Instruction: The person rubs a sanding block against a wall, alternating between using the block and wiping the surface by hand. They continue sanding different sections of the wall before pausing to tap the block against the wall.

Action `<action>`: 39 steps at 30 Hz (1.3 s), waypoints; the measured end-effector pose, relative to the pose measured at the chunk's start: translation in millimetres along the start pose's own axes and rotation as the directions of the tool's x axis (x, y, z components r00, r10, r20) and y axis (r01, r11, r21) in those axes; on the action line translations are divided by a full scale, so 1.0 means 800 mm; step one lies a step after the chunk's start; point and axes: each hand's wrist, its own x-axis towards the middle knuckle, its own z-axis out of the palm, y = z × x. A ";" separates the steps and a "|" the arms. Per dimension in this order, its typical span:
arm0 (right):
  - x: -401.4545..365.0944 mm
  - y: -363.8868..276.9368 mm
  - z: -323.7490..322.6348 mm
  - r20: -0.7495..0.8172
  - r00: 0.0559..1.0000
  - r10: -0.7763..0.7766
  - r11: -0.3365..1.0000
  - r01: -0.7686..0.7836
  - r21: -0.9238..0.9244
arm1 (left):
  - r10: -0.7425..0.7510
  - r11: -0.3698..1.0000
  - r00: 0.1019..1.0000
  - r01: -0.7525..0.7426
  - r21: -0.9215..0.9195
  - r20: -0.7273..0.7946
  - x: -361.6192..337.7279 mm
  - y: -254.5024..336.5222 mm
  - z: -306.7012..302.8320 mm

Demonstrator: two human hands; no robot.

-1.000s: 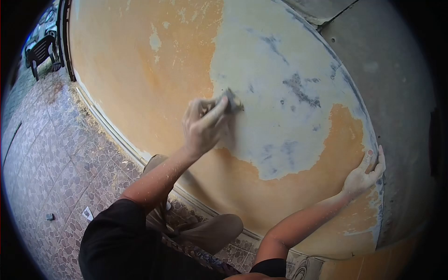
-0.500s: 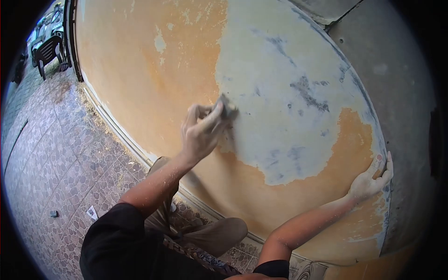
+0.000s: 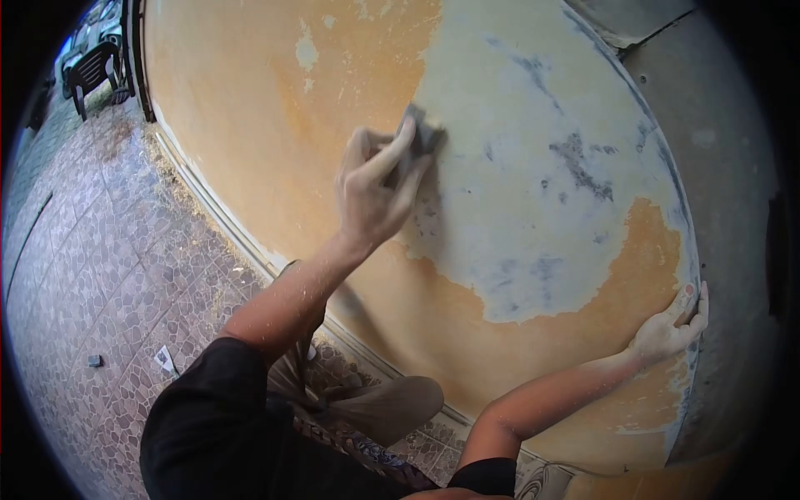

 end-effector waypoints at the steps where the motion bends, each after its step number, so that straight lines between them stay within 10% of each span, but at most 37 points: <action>1: 0.001 -0.001 -0.002 0.009 1.000 -0.010 1.000 0.010 -0.002 | -0.059 0.997 0.998 0.058 -0.047 -0.027 0.039 0.014 0.004; 6: 0.000 -0.002 -0.005 0.019 1.000 -0.009 1.000 0.009 0.009 | 0.089 0.995 0.967 -0.076 0.062 -0.241 0.035 0.005 0.039; 10: 0.000 -0.003 0.002 -0.027 0.999 0.024 1.000 -0.024 -0.003 | 0.067 0.996 0.985 -0.075 0.047 0.159 -0.142 -0.017 0.000; 19: 0.002 0.003 -0.010 0.046 0.998 -0.035 0.999 0.037 -0.035 | -0.011 0.998 0.994 0.005 -0.060 -0.106 0.058 0.017 0.016; 25: 0.001 0.005 -0.002 -0.007 1.000 -0.002 1.000 0.002 -0.001 | 0.110 0.991 0.974 -0.124 0.057 0.197 -0.113 -0.001 -0.007; 31: 0.002 -0.001 -0.008 0.046 0.999 -0.018 1.000 0.018 0.004 | 0.062 0.998 0.998 -0.062 0.033 -0.011 0.050 0.019 -0.001; 39: 0.000 0.000 0.000 -0.004 1.000 0.019 1.000 -0.019 0.013 | 0.153 0.988 0.983 -0.152 -0.020 0.100 -0.081 -0.014 0.002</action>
